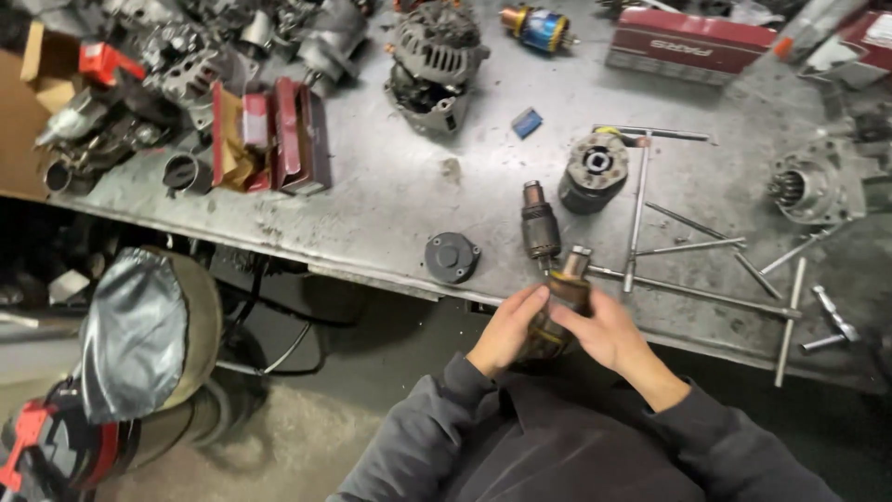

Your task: Disassemble and inspect starter motor components at a workshop workbench.

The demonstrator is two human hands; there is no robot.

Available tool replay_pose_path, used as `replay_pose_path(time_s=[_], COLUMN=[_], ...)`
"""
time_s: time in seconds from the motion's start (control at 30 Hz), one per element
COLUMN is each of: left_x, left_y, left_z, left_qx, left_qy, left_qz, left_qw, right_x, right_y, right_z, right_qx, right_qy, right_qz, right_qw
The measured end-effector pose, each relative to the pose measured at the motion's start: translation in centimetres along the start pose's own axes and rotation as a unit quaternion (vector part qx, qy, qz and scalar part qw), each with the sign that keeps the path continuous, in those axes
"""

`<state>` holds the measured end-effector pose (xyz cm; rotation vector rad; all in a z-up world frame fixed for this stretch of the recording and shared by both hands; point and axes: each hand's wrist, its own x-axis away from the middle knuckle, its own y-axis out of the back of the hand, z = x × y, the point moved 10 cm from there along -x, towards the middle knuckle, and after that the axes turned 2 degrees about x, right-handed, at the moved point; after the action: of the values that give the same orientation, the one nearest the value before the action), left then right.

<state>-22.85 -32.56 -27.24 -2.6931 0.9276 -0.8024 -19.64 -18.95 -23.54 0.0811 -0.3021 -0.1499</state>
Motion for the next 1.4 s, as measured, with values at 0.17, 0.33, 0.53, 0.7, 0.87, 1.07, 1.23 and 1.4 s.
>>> replay_pose_path(time_s=[0.17, 0.33, 0.53, 0.7, 0.87, 1.07, 1.23, 1.4], left_x=[1.5, 1.2, -0.4, -2.2, -1.9, -2.6, -2.7, -2.4], left_y=[3.2, 7.7, 9.2, 8.7, 8.1, 9.8, 10.6, 10.5], left_z=[0.0, -1.4, -5.6, -6.2, -9.0, -8.9, -8.7, -8.7], left_qx=[0.252, 0.074, -0.219, -0.268, -0.421, -0.476, -0.507, -0.506], left_qy=[0.001, -0.001, -0.009, 0.024, 0.025, -0.001, -0.052, -0.044], left_qz=[-0.112, -0.237, -0.344, -0.350, -0.371, -0.380, -0.386, -0.378], left_qw=[0.961, 0.969, 0.913, 0.897, 0.827, 0.793, 0.769, 0.774], right_x=[-0.1, -0.9, 0.8, 3.0, 4.9, 4.7, 1.7, -7.8], right_y=[-4.7, -3.1, 1.2, 4.0, 4.1, 3.6, 4.7, 6.4], right_z=[4.0, 4.2, -0.6, -5.4, -7.2, -5.2, 2.1, 14.7], right_qx=[0.242, 0.270, 0.171, 0.113, 0.092, 0.118, 0.211, 0.303], right_qy=[-0.173, -0.061, -0.122, -0.127, -0.152, -0.143, -0.084, 0.021], right_qz=[0.147, 0.135, 0.129, 0.124, 0.124, 0.140, 0.149, 0.054], right_qw=[0.943, 0.951, 0.969, 0.978, 0.976, 0.973, 0.962, 0.951])
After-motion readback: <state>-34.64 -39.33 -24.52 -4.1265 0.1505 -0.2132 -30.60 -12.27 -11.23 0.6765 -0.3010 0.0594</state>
